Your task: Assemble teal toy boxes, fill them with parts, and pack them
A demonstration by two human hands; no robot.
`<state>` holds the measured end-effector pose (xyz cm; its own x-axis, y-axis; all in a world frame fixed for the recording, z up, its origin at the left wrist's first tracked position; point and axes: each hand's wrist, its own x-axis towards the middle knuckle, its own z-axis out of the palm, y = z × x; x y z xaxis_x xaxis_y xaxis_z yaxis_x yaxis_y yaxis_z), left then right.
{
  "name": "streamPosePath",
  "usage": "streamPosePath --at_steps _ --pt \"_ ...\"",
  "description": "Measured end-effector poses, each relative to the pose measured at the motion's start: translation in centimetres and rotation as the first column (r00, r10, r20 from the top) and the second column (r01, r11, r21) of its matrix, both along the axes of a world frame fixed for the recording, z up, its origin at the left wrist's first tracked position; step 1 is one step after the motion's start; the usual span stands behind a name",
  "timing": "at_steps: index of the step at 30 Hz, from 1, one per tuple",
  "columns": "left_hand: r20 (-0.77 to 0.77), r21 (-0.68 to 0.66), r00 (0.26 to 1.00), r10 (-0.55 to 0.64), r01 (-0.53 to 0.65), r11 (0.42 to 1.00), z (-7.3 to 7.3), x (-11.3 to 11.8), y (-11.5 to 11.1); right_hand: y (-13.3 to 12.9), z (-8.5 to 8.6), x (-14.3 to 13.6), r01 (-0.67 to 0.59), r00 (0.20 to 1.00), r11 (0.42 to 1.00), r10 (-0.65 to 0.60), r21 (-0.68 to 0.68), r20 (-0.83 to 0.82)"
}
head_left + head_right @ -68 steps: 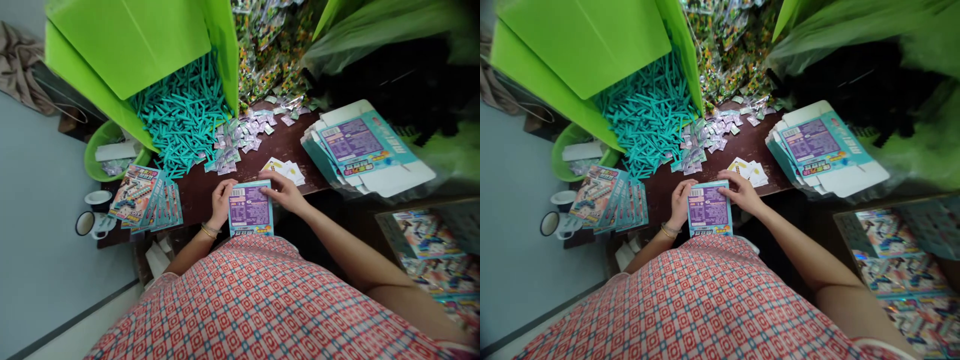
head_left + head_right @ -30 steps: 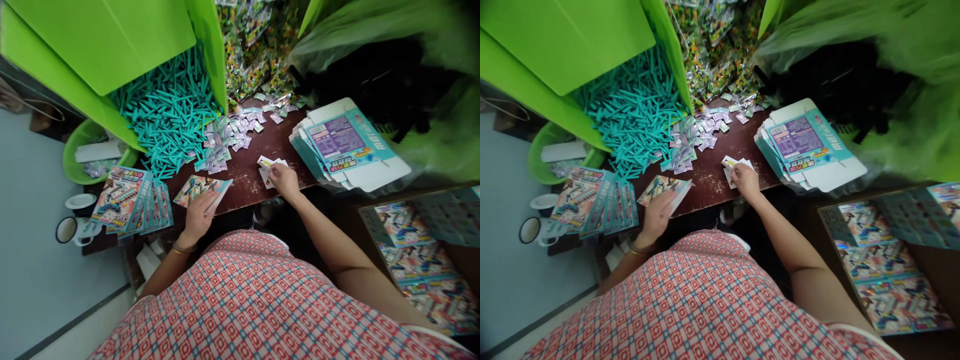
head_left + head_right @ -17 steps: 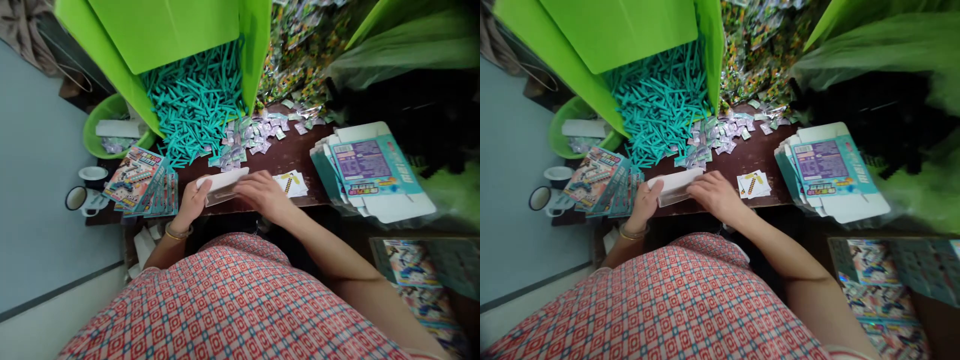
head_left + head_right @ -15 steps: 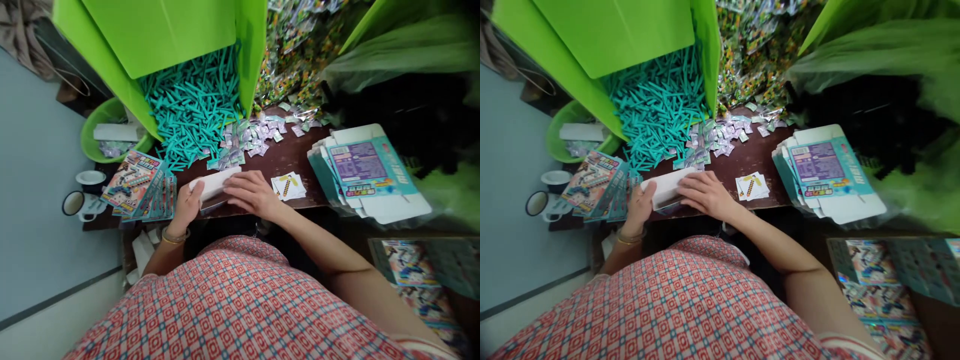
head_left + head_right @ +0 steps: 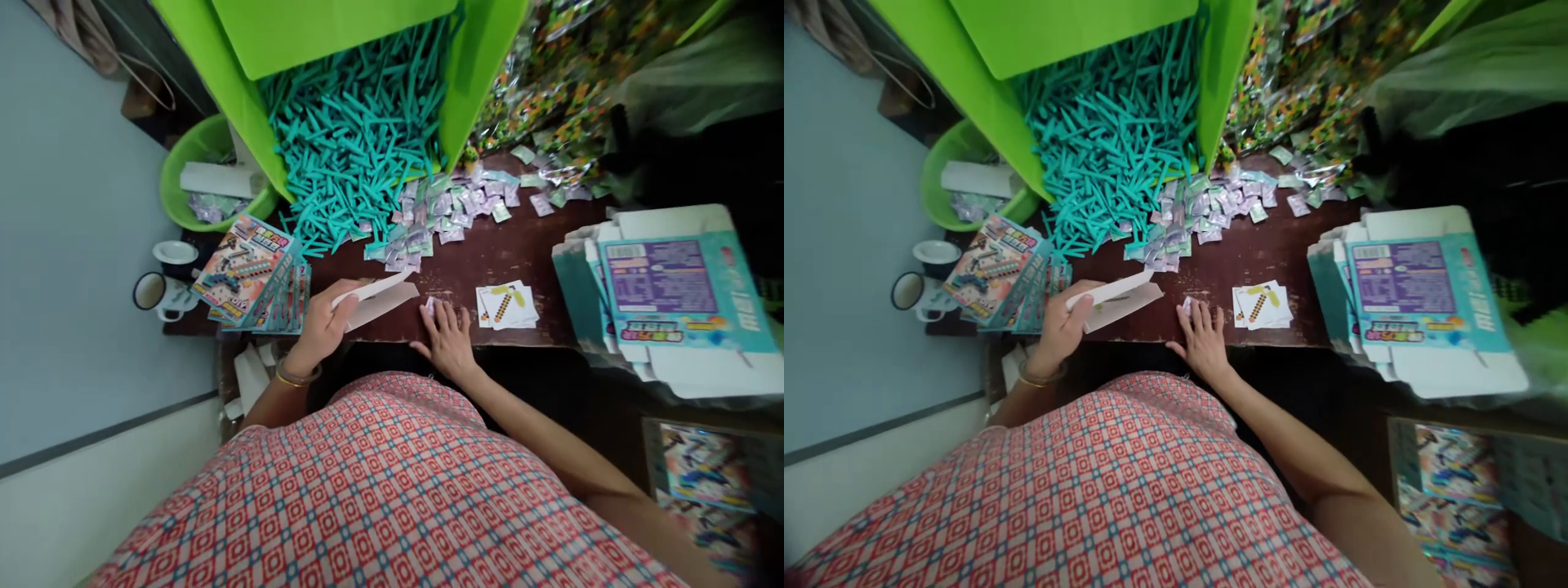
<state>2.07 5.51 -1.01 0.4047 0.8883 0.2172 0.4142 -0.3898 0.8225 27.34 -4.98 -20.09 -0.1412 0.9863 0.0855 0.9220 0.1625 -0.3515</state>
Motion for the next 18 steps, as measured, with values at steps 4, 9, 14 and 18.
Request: streamPosePath --at_steps 4,9,14,18 --pt "-0.033 -0.016 0.999 0.021 -0.021 1.0 -0.2 -0.1 0.0 -2.1 0.7 1.7 -0.156 0.966 0.978 0.18 0.139 -0.185" --pt "-0.05 -0.041 0.999 -0.012 0.009 0.999 0.0 0.4 -0.3 1.3 8.2 1.8 0.01 0.81 0.913 0.231 0.408 -0.538" --pt "-0.036 0.006 0.999 -0.019 0.019 1.0 0.4 0.5 -0.8 6.7 14.8 -1.6 -0.265 0.757 0.691 0.581 0.672 -0.298" --pt "-0.071 0.096 0.996 -0.057 0.064 0.993 -2.5 0.5 -2.3 15.1 13.9 -1.4 -0.045 0.866 0.91 0.242 0.412 -0.438"
